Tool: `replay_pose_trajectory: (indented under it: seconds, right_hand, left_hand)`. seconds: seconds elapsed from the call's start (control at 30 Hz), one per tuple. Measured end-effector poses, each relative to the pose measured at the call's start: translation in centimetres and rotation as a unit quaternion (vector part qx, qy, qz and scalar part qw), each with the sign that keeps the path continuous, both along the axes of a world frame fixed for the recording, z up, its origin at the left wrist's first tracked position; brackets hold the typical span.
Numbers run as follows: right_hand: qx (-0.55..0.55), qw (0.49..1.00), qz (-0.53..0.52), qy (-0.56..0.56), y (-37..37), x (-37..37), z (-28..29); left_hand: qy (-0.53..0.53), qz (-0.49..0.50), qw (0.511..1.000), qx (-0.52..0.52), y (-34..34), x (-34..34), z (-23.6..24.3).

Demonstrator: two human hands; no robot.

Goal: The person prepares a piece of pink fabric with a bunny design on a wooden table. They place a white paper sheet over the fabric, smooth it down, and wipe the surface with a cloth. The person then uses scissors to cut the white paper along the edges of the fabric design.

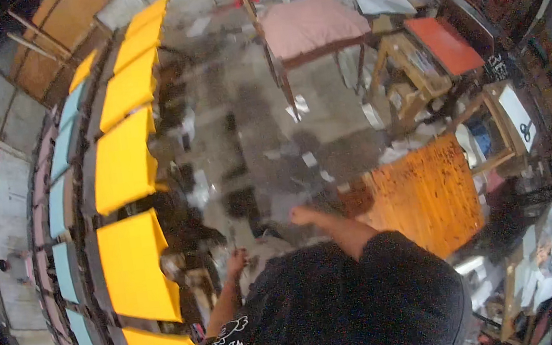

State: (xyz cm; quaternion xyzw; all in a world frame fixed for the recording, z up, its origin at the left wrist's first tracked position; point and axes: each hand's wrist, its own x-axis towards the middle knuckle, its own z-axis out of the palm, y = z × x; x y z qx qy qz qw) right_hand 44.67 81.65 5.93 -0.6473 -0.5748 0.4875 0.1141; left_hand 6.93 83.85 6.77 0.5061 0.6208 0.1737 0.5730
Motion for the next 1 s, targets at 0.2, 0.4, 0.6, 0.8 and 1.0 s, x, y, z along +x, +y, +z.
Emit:
replay_pose_trajectory:
  seconds: [0.2, 0.4, 0.6, 0.8, 1.0]
  right_hand:
    - [0.103, 0.994, 0.028, 0.009, 3.8, 5.4, -9.7]
    - [-0.091, 0.989, -0.097, 0.070, 4.5, 8.1, -13.1]
    - [0.097, 0.899, -0.427, -0.003, 11.2, 9.6, -7.5]
    - [-0.157, 0.905, -0.395, -0.023, 22.5, 9.3, 1.8]
    - [0.021, 0.906, -0.420, -0.055, 29.3, 15.6, 0.1]
  left_hand:
    - [0.087, -0.420, 0.901, 0.072, 16.4, 11.2, -2.1]
    - [0.122, -0.538, 0.834, 0.003, 29.1, 16.2, -1.5]
    - [0.143, -0.686, 0.705, 0.110, 52.8, 21.3, -3.8]
    - [0.096, -0.429, 0.893, 0.093, 68.6, 22.5, -2.8]
    - [0.173, -0.543, 0.769, 0.290, 67.6, 28.2, -4.6]
